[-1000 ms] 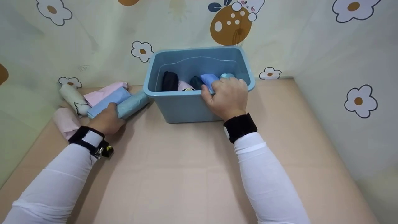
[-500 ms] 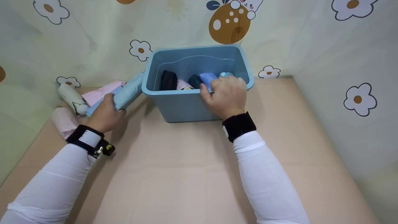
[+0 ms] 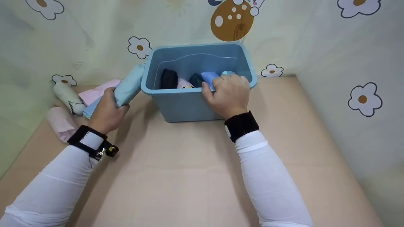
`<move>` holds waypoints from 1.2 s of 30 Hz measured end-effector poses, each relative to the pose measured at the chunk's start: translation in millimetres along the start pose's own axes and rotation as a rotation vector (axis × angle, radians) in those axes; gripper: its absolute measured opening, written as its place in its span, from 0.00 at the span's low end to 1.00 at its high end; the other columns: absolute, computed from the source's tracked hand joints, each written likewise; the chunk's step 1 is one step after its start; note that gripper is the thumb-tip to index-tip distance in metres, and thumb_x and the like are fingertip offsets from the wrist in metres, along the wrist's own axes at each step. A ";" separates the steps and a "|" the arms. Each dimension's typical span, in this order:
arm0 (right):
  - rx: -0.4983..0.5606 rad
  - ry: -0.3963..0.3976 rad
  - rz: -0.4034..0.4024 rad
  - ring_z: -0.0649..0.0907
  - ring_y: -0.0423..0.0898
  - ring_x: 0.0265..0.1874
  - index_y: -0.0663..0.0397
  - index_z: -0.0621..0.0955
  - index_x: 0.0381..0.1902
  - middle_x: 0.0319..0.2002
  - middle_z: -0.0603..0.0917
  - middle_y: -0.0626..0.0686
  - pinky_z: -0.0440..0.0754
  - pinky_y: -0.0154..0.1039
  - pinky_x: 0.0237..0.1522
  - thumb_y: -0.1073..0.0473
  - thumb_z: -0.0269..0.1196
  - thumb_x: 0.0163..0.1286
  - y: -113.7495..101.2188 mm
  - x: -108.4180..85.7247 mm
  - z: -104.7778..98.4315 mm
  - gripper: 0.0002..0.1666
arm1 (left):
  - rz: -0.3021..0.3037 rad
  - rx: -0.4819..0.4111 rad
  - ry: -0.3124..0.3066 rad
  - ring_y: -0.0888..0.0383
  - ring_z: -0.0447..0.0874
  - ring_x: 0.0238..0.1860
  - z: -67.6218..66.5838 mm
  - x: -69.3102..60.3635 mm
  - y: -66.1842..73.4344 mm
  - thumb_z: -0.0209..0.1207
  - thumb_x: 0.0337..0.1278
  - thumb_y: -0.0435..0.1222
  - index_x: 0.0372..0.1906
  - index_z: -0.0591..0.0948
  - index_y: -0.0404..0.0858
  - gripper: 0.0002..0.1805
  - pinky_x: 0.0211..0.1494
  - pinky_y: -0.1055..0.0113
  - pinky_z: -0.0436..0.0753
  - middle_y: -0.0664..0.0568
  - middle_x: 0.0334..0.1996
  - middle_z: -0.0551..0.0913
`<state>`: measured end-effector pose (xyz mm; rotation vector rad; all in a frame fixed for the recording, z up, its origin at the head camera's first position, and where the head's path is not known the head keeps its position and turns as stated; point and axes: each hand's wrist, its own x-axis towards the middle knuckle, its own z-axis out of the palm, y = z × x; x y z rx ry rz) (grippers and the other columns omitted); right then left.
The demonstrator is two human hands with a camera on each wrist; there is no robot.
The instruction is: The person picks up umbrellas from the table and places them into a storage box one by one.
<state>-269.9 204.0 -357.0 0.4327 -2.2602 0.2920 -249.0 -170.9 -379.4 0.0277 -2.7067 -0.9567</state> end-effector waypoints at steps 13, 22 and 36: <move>-0.004 -0.002 -0.003 0.66 0.56 0.15 0.56 0.67 0.12 0.13 0.65 0.54 0.54 0.45 0.26 0.40 0.51 0.76 -1.1 0.3 -1.5 0.35 | 0.039 -0.099 0.116 0.40 0.80 0.60 -8.8 1.7 17.9 0.58 0.68 0.34 0.71 0.66 0.30 0.30 0.68 0.42 0.76 0.32 0.62 0.79; -0.001 -0.018 0.003 0.68 0.57 0.16 0.56 0.69 0.12 0.13 0.66 0.55 0.55 0.46 0.27 0.40 0.51 0.76 -1.1 -0.2 -1.4 0.35 | 0.097 -0.036 0.118 0.40 0.80 0.58 -13.2 -1.1 36.8 0.58 0.70 0.36 0.71 0.67 0.30 0.30 0.67 0.41 0.77 0.34 0.59 0.79; -0.003 0.007 -0.008 0.66 0.57 0.15 0.56 0.67 0.12 0.13 0.65 0.55 0.54 0.45 0.26 0.41 0.52 0.75 -0.3 0.2 -0.8 0.35 | 0.176 -0.011 0.115 0.39 0.81 0.57 -18.0 -3.8 58.1 0.57 0.69 0.35 0.70 0.70 0.31 0.28 0.65 0.40 0.78 0.34 0.58 0.81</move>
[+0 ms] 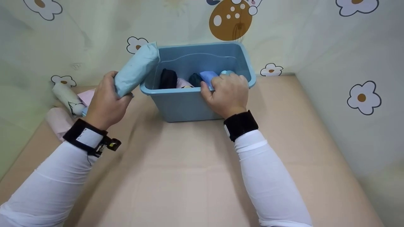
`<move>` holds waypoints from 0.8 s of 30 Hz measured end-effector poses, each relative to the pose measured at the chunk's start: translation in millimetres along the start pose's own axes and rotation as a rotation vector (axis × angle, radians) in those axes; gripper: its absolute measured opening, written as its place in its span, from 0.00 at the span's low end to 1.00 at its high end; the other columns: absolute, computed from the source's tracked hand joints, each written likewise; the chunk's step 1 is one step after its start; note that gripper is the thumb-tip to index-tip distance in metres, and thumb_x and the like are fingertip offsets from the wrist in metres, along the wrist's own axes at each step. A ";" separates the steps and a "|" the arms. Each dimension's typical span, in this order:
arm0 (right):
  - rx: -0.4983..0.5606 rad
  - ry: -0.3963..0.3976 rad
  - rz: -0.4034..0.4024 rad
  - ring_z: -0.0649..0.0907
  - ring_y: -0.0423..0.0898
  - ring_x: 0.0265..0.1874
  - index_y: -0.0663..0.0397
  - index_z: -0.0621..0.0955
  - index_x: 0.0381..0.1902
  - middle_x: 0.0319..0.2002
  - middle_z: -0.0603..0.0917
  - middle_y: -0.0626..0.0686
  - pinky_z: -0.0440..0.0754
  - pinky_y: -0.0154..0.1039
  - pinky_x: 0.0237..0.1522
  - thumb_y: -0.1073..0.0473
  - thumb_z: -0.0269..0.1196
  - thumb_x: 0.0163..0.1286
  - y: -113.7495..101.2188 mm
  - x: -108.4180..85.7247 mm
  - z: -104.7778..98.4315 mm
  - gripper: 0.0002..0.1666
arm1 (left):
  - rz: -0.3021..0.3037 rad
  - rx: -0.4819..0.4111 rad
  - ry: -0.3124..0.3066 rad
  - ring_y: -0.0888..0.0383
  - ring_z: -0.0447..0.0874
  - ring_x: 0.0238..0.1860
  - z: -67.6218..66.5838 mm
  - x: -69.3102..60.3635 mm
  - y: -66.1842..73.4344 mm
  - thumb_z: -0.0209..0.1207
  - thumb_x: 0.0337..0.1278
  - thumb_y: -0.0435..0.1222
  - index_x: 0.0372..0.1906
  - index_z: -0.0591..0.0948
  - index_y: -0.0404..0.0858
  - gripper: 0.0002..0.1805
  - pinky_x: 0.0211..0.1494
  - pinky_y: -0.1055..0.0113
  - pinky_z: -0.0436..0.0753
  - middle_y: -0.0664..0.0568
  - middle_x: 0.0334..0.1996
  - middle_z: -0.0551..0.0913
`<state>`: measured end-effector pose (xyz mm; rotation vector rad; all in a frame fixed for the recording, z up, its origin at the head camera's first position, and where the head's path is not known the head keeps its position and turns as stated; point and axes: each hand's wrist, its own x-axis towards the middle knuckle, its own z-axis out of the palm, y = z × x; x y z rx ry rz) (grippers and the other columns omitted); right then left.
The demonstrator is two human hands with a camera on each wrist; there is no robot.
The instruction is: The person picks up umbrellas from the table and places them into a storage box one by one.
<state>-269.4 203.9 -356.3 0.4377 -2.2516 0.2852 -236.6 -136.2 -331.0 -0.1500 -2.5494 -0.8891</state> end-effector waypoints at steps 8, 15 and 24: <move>0.003 -0.007 -0.001 0.67 0.57 0.16 0.56 0.67 0.12 0.13 0.65 0.54 0.54 0.45 0.26 0.39 0.50 0.76 -0.1 0.0 -0.5 0.36 | 0.016 0.028 -0.030 0.41 0.80 0.59 1.4 5.3 14.2 0.59 0.67 0.35 0.70 0.70 0.33 0.29 0.67 0.43 0.77 0.36 0.59 0.81; 0.007 -0.010 0.004 0.67 0.57 0.16 0.56 0.68 0.12 0.13 0.66 0.55 0.55 0.45 0.27 0.41 0.52 0.75 -0.6 0.6 -0.6 0.35 | 0.012 0.041 -0.053 0.41 0.79 0.60 1.5 6.9 16.5 0.59 0.67 0.36 0.72 0.70 0.34 0.30 0.68 0.43 0.76 0.36 0.60 0.80; 0.001 -0.017 0.012 0.67 0.57 0.16 0.56 0.68 0.12 0.13 0.66 0.55 0.55 0.45 0.26 0.37 0.46 0.77 -0.1 0.2 -0.3 0.39 | 0.044 0.058 -0.052 0.39 0.79 0.59 1.3 8.8 18.3 0.58 0.68 0.36 0.71 0.71 0.33 0.28 0.67 0.43 0.75 0.35 0.58 0.81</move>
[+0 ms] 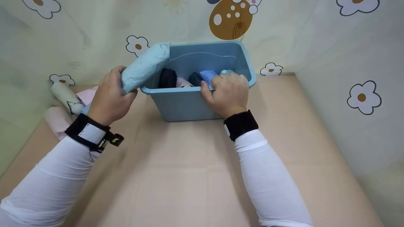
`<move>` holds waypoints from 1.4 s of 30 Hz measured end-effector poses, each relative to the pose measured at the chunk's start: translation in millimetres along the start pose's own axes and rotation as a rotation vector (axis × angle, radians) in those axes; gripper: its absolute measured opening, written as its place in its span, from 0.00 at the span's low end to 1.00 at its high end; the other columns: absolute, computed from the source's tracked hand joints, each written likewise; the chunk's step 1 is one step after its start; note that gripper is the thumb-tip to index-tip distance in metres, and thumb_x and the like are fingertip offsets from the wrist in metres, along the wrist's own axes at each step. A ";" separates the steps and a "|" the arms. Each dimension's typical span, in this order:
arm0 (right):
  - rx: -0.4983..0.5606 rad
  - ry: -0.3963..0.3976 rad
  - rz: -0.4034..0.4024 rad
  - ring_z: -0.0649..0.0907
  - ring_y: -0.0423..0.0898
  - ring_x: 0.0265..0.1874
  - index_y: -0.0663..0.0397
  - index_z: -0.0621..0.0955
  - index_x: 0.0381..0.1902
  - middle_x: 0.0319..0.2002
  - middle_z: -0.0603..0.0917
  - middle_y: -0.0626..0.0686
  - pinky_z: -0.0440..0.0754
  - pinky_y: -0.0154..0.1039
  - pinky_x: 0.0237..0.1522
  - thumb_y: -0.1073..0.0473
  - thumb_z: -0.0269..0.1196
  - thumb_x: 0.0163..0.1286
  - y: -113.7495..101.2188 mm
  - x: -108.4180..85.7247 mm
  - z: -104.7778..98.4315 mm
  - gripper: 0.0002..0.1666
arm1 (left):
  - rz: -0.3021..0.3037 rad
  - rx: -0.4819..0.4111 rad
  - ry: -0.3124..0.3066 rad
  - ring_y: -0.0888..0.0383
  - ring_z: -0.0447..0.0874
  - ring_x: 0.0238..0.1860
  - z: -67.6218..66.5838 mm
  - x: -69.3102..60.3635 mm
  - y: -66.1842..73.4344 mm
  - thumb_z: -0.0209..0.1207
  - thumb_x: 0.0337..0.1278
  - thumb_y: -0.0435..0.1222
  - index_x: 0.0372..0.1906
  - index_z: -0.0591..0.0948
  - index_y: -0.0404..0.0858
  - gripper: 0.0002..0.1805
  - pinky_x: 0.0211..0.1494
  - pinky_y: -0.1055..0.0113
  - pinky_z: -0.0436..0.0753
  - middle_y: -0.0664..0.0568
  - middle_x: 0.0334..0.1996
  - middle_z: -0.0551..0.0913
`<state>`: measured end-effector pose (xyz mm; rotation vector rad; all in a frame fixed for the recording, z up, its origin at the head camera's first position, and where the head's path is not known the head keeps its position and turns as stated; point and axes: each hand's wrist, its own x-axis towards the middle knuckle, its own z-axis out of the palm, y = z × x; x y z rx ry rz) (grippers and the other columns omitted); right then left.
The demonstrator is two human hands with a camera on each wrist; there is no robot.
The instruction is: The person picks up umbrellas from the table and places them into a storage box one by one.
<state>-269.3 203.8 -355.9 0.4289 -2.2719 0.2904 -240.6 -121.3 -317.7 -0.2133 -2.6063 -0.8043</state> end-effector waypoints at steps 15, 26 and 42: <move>-0.006 0.029 -0.005 0.67 0.58 0.16 0.58 0.69 0.12 0.13 0.66 0.56 0.55 0.46 0.27 0.39 0.49 0.76 0.1 -0.8 3.1 0.37 | -0.017 -0.018 -0.007 0.40 0.79 0.61 2.1 -1.0 -0.1 0.58 0.67 0.35 0.71 0.71 0.33 0.29 0.69 0.43 0.75 0.35 0.60 0.81; 0.005 0.061 0.004 0.67 0.58 0.16 0.58 0.69 0.12 0.13 0.66 0.57 0.55 0.46 0.26 0.38 0.47 0.76 -0.6 -1.1 4.1 0.38 | -0.042 -0.048 -0.011 0.41 0.78 0.63 6.5 -2.5 -3.3 0.59 0.67 0.35 0.72 0.69 0.33 0.31 0.70 0.43 0.74 0.37 0.64 0.79; -0.017 0.098 -0.005 0.67 0.57 0.15 0.58 0.68 0.11 0.12 0.66 0.57 0.54 0.45 0.26 0.40 0.49 0.75 0.5 0.3 7.8 0.37 | -0.335 -0.325 -0.173 0.42 0.66 0.79 54.3 -29.5 -70.3 0.54 0.74 0.37 0.79 0.56 0.34 0.35 0.82 0.43 0.61 0.37 0.76 0.68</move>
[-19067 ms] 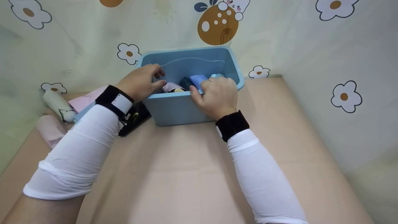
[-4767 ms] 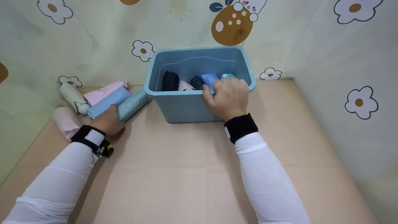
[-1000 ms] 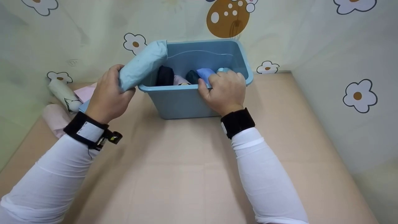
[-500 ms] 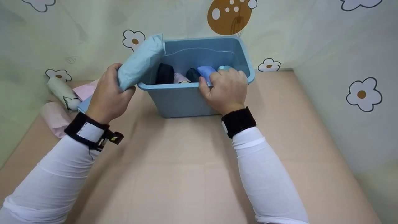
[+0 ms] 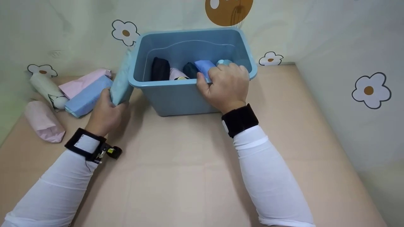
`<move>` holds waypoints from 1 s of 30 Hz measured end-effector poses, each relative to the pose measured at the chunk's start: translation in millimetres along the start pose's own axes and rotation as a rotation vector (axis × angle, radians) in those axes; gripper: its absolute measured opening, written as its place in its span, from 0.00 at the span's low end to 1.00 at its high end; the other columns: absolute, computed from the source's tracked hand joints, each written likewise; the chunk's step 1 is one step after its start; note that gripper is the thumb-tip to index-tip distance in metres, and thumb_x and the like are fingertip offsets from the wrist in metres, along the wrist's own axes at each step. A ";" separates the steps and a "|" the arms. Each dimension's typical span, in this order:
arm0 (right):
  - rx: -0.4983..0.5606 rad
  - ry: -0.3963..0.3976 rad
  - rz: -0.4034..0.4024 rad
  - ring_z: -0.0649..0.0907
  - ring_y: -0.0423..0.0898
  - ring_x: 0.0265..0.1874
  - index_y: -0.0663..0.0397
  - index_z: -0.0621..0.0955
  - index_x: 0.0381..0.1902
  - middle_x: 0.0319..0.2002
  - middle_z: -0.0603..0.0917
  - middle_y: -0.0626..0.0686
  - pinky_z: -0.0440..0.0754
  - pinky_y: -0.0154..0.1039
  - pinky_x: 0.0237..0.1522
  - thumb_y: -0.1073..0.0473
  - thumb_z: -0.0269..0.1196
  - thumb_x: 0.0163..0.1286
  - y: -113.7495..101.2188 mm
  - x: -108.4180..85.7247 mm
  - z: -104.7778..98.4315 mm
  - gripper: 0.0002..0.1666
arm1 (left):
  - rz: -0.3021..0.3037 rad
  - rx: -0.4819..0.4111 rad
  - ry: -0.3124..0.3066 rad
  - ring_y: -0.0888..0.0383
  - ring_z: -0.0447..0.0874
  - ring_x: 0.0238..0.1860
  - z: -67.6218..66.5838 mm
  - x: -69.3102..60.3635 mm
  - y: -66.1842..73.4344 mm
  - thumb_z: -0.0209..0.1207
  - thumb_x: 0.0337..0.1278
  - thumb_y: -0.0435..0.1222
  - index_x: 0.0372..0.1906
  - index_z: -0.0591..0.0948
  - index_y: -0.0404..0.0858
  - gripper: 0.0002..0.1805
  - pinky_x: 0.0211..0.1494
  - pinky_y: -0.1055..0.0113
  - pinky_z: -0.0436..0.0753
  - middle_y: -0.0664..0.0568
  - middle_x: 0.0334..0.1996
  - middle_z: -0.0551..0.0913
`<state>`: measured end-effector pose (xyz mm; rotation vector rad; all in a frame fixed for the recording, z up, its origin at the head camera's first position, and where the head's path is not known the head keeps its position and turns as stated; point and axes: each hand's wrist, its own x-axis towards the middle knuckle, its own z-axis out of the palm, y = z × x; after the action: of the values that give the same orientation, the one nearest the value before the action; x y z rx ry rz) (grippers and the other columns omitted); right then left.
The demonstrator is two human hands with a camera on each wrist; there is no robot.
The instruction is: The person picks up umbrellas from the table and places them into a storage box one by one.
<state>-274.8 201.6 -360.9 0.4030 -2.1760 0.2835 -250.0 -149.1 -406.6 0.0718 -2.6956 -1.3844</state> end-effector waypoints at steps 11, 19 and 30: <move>0.000 -0.035 -0.008 0.66 0.57 0.15 0.58 0.68 0.10 0.12 0.65 0.56 0.54 0.45 0.26 0.40 0.49 0.75 -0.1 -5.1 -4.8 0.37 | 0.014 -0.013 0.064 0.43 0.71 0.74 -0.9 -2.4 8.4 0.55 0.73 0.37 0.75 0.62 0.31 0.31 0.81 0.44 0.64 0.36 0.71 0.72; 0.002 -0.041 -0.015 0.66 0.56 0.14 0.57 0.68 0.10 0.12 0.65 0.55 0.53 0.45 0.25 0.40 0.49 0.75 2.6 -6.0 -1.1 0.37 | -0.008 -0.066 0.143 0.45 0.75 0.69 -16.6 -0.3 40.2 0.52 0.76 0.40 0.77 0.59 0.31 0.33 0.75 0.47 0.72 0.37 0.71 0.73; 0.019 -0.072 0.000 0.68 0.58 0.16 0.58 0.69 0.11 0.12 0.67 0.57 0.55 0.46 0.26 0.40 0.50 0.75 3.9 -5.9 7.1 0.36 | 0.084 0.417 0.025 0.43 0.76 0.62 -3.2 18.6 125.9 0.60 0.66 0.41 0.78 0.67 0.37 0.37 0.66 0.46 0.76 0.38 0.64 0.78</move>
<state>-278.2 203.8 -370.0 0.4291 -2.2449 0.2939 -267.0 -80.0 -301.0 0.0102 -2.8806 -0.7762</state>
